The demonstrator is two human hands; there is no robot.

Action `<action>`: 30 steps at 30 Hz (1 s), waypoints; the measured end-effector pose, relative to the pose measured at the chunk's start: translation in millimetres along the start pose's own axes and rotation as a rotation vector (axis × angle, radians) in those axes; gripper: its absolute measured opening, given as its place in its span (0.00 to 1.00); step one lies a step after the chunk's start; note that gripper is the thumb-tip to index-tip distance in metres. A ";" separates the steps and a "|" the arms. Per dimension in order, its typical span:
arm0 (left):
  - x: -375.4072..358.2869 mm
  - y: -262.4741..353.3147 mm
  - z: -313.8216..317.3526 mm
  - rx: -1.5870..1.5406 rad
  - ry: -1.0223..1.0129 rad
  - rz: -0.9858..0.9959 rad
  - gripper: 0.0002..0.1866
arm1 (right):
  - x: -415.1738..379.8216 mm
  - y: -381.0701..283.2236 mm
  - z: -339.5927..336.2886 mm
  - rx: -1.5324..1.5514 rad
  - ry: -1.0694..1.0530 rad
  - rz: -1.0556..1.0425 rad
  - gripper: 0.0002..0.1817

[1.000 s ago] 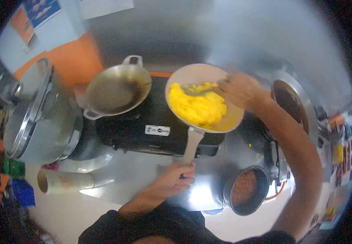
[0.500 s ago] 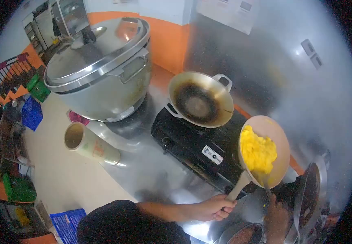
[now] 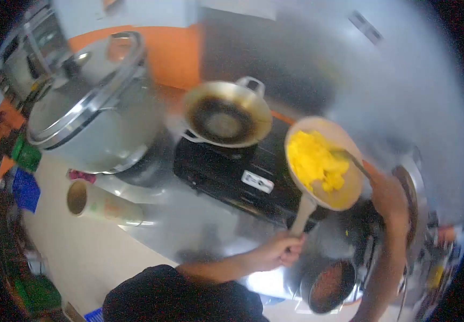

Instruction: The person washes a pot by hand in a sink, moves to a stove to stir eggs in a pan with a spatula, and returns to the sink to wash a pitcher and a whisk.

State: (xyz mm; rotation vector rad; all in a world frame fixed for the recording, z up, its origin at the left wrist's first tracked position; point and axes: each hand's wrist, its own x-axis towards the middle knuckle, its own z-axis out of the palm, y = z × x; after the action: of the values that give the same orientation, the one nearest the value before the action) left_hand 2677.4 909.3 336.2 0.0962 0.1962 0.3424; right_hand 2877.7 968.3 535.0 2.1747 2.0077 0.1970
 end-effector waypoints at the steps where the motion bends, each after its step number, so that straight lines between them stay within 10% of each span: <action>1: -2.6 1.2 -1.6 -0.002 -0.015 -0.002 0.03 | 0.2 -4.9 18.6 0.041 0.076 -0.003 0.14; 2: -1.0 0.0 -0.8 0.003 -0.035 -0.005 0.03 | 21.3 64.3 110.3 -0.329 0.179 -0.270 0.14; 4: 1.4 -5.8 7.4 0.017 -0.005 -0.051 0.03 | -6.4 15.5 112.3 -0.427 0.083 -0.145 0.10; 15: 0.8 0.8 -2.3 0.158 0.068 0.054 0.14 | -59.5 0.5 7.0 -0.117 -0.091 -0.048 0.06; 23: -15.0 -16.4 -2.6 0.141 0.069 0.133 0.16 | -69.8 27.9 95.6 0.188 -0.122 -0.158 0.16; 30: -4.3 -18.5 -6.3 0.152 0.119 0.183 0.14 | -101.8 35.5 -23.6 0.113 -0.210 -0.206 0.15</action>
State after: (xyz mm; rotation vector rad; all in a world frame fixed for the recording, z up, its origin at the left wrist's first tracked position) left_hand 2678.2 890.9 328.5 0.2448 0.3327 0.5165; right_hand 2898.8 865.1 567.9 1.9370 2.1455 -0.1694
